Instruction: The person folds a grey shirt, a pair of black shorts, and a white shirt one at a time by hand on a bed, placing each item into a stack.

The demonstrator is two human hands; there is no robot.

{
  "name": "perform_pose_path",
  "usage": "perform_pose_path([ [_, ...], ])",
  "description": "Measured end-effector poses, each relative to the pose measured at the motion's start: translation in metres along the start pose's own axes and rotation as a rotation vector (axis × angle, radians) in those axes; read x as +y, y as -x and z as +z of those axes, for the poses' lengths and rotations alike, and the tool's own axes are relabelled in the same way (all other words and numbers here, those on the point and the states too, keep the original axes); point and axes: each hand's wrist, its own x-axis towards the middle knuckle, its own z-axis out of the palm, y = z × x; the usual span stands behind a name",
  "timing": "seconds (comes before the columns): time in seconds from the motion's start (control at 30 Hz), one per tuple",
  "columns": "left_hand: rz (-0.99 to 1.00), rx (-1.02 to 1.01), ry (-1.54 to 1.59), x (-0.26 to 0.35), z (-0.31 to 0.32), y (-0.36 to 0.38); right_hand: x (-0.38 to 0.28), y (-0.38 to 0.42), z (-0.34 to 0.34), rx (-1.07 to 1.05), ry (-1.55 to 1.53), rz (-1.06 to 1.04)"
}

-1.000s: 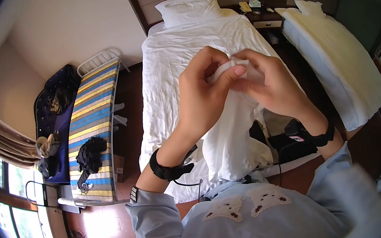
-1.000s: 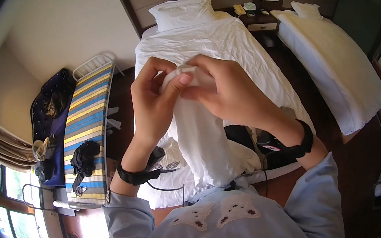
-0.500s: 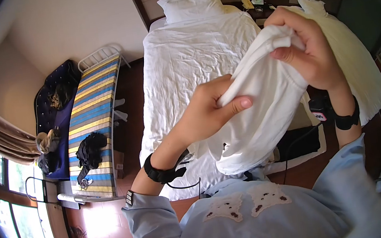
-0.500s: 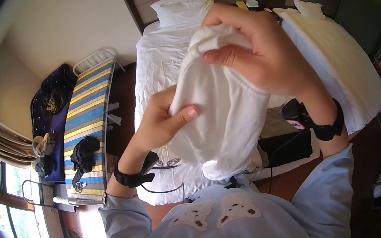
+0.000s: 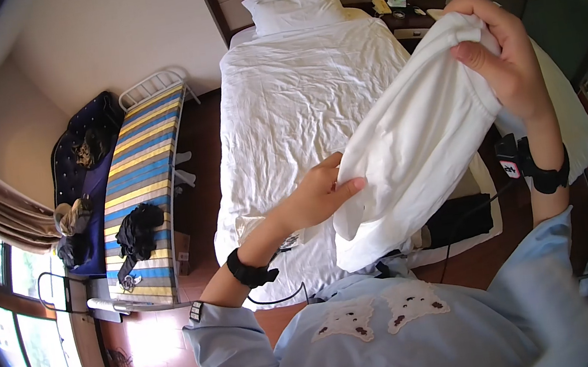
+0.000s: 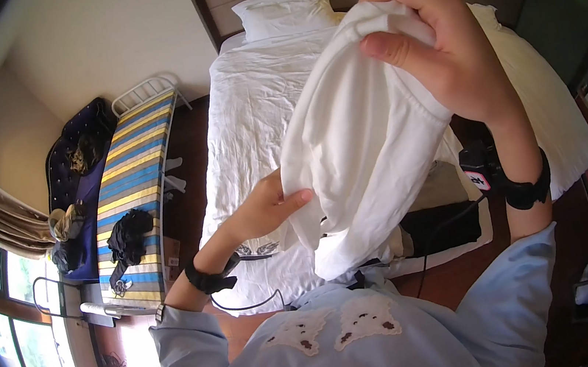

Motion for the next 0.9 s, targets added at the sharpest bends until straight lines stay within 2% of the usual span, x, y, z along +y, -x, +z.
perform_pose_path([
  [0.1,0.227,0.062,-0.176,-0.014,0.011,-0.001,-0.001,-0.001,-0.001,0.022,-0.032,0.036],
  [0.2,0.306,0.094,-0.363,-0.027,0.018,-0.003,-0.002,-0.001,-0.002,0.023,-0.040,0.057],
  [0.4,0.123,0.523,-0.533,-0.013,0.012,-0.008,-0.008,0.001,-0.008,0.051,0.011,0.032],
  [0.5,0.156,0.715,-0.762,-0.009,-0.003,-0.008,-0.008,0.003,-0.012,0.048,0.008,0.040],
  [0.6,0.173,0.796,-0.801,-0.001,-0.007,-0.004,-0.007,0.005,-0.015,0.044,0.003,0.057],
  [0.8,0.115,0.526,-0.927,0.021,0.009,0.006,-0.011,0.005,-0.008,0.020,-0.012,0.045],
  [0.9,0.042,0.348,-0.809,0.026,0.015,0.006,-0.012,0.002,-0.004,-0.007,0.026,0.015],
])
